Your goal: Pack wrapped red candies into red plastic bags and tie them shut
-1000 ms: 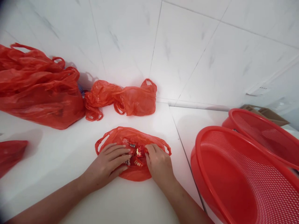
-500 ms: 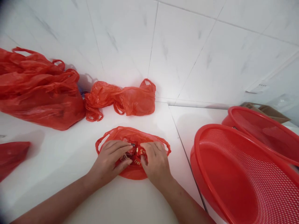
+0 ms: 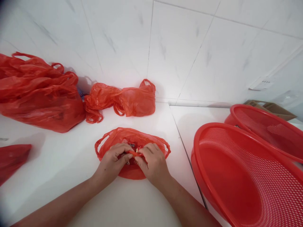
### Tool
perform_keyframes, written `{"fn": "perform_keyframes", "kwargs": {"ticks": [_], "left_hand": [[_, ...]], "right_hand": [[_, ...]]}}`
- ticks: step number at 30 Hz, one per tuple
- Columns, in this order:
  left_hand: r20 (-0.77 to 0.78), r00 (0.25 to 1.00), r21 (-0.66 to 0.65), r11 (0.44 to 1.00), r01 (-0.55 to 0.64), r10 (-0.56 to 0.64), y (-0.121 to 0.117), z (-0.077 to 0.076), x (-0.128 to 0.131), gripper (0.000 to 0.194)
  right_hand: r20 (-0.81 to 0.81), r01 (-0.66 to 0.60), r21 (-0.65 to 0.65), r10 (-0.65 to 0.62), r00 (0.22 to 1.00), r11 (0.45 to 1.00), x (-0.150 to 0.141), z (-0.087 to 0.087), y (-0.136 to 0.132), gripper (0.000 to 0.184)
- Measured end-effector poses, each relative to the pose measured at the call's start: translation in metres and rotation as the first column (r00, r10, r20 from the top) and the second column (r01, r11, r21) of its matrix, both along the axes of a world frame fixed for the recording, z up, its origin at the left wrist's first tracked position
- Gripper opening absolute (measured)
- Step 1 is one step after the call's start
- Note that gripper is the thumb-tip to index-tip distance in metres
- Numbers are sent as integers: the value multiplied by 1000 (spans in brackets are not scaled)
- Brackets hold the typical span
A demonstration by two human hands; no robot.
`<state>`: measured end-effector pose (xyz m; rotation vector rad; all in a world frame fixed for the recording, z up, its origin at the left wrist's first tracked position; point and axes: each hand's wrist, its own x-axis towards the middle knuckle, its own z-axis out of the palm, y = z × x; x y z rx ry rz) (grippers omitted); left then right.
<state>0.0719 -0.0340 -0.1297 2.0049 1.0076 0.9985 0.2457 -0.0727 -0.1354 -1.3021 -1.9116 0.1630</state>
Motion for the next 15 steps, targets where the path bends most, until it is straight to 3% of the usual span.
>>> {"fn": "perform_keyframes", "kwargs": {"ticks": [7,15], "left_hand": [[-61,997,50,998,46,-43,-1,-4,2,19],[-39,992,161,979,122,-117,-4,-3,-7,19]], "right_hand": [[-66,-77,-51,74,995,996,-3,-5,-1,19],[-206,-224,-181,185,961,958,-4,2,-9,28]]}}
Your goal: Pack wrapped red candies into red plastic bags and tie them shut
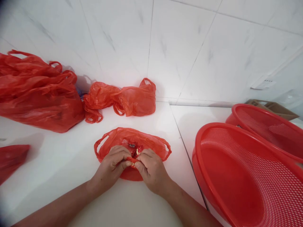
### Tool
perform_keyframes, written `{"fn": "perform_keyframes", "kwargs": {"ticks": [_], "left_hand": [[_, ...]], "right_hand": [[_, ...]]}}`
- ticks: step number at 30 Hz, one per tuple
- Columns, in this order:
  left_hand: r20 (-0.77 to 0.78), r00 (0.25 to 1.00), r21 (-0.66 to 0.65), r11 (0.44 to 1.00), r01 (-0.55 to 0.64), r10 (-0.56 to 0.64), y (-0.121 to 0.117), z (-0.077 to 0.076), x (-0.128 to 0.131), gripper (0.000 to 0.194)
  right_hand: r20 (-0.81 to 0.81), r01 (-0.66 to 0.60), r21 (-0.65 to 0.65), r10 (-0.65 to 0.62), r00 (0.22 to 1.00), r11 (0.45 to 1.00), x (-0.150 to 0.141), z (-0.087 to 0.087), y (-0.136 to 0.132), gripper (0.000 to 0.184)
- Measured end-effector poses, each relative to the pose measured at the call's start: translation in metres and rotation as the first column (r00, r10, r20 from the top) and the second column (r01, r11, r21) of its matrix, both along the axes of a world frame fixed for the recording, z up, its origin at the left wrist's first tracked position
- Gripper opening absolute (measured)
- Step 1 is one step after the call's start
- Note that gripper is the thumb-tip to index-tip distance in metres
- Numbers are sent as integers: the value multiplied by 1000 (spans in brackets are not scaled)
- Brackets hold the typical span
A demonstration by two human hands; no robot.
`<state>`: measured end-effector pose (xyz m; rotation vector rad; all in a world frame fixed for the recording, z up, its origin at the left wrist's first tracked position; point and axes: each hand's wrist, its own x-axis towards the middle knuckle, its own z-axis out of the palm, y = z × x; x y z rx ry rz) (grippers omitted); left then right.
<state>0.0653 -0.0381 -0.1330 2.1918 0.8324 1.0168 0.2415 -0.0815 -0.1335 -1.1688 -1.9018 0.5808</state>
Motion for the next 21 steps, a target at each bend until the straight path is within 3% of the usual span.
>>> {"fn": "perform_keyframes", "kwargs": {"ticks": [5,7,10,14,18,21], "left_hand": [[-17,1000,102,995,20,-19,-1,-2,-3,21],[-47,999,150,989,11,-4,2,-3,-5,18],[-71,992,239,967,-89,108,11,-6,-10,8],[-117,957,346,914,-212,266,26,-9,-19,14],[-232,937,398,904,-154,261,33,-9,-22,21],[-311,924,372,923,-96,221,34,-11,-22,31]], "right_hand": [[-52,-58,-79,54,997,995,-1,2,-2,33],[-35,-26,-69,23,999,997,0,1,0,32],[80,155,77,-161,984,985,4,0,5,28],[247,355,285,-426,870,890,15,-4,13,26],[378,394,307,-491,785,866,21,-14,18,28],[422,406,357,-533,733,841,21,-16,18,18]]}}
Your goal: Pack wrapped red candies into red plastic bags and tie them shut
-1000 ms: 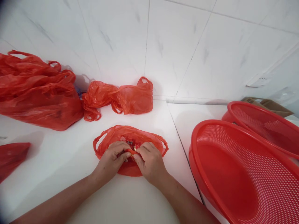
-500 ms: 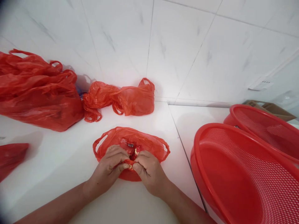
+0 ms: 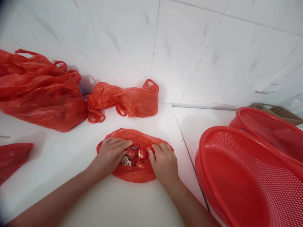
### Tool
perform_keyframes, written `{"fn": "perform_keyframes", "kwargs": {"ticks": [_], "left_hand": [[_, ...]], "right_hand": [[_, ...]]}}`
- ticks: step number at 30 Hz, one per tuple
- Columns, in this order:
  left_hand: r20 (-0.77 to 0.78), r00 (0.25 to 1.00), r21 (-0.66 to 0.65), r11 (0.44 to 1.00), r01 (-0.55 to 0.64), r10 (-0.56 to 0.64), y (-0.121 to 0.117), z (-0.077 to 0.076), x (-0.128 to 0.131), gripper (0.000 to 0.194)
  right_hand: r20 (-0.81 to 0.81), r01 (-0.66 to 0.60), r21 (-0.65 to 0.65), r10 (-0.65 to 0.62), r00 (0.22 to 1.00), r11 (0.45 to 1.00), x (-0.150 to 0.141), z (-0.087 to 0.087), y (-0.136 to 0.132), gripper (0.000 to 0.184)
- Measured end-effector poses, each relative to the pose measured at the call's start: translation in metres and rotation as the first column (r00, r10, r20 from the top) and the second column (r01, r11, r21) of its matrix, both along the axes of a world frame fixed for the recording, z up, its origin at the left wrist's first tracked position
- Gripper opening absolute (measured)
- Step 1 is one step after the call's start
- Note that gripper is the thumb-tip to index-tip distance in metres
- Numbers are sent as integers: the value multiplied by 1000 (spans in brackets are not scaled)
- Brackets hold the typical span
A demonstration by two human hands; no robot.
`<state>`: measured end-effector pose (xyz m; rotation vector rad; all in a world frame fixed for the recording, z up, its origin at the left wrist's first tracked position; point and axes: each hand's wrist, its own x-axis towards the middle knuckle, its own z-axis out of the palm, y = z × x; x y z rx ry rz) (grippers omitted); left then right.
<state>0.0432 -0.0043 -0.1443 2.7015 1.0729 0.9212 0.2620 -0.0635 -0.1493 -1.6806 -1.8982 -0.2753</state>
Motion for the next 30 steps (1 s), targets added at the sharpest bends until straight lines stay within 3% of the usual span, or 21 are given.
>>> {"fn": "perform_keyframes", "kwargs": {"ticks": [2,7,10,19,26,30], "left_hand": [[-42,999,-66,998,-6,3,-1,-2,-1,40],[-117,993,-187,981,-45,23,-3,-5,-2,59],[-138,990,-199,978,-60,33,-3,-4,-1,61],[-114,993,-154,987,-47,29,0,0,-4,55],[-118,985,-51,989,-135,129,-2,2,-4,51],[-110,981,-26,986,-163,159,-1,1,-4,51]], "right_hand": [[21,-15,19,15,1000,1000,-2,3,-3,16],[2,-211,-35,212,977,977,-15,10,-13,15],[27,-208,-119,213,977,971,-21,4,-16,12],[65,-185,-105,192,979,977,-21,0,-15,8],[40,-204,-193,215,976,960,-22,3,-16,6],[-6,-184,-193,186,982,964,-19,6,-16,13]]}}
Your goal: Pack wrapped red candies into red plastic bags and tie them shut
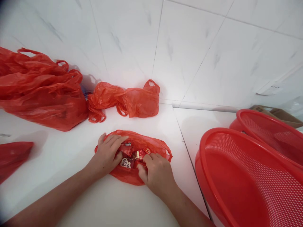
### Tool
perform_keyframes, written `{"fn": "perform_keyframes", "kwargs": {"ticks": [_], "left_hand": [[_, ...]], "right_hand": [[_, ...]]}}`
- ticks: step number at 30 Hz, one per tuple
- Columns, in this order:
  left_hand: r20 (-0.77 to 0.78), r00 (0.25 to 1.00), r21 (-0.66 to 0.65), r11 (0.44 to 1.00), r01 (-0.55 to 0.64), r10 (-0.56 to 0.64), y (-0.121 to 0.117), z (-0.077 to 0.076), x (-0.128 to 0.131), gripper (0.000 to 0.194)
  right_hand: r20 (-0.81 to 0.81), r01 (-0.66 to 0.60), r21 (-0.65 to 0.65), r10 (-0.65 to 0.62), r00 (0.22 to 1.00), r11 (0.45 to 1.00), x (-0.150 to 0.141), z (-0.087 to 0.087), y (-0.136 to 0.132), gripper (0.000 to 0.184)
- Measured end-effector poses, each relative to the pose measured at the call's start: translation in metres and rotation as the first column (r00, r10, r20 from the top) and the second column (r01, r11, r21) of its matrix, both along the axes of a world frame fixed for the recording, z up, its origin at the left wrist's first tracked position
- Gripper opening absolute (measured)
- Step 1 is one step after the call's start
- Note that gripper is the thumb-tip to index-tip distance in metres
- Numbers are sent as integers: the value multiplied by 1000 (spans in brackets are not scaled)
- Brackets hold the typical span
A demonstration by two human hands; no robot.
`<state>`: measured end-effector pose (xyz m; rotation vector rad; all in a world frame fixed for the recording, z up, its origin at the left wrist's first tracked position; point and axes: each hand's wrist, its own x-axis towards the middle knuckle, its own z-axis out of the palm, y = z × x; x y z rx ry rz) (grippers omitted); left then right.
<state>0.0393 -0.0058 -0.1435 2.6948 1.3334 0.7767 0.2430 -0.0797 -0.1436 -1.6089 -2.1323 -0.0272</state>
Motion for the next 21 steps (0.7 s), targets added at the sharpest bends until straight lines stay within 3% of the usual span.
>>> {"fn": "perform_keyframes", "kwargs": {"ticks": [4,10,15,21], "left_hand": [[23,999,-2,1000,-26,26,0,-1,1,49],[27,999,13,1000,-26,26,0,-3,1,46],[21,997,-15,997,-71,72,1,-4,2,43],[16,992,-41,992,-122,123,1,-3,1,41]], "right_hand": [[16,46,50,-47,999,998,2,-4,6,24],[184,-103,30,96,978,994,-8,-10,19,39],[96,-97,-76,104,990,992,-8,-6,19,31],[-40,-28,-84,25,999,996,-3,-10,21,23]]}}
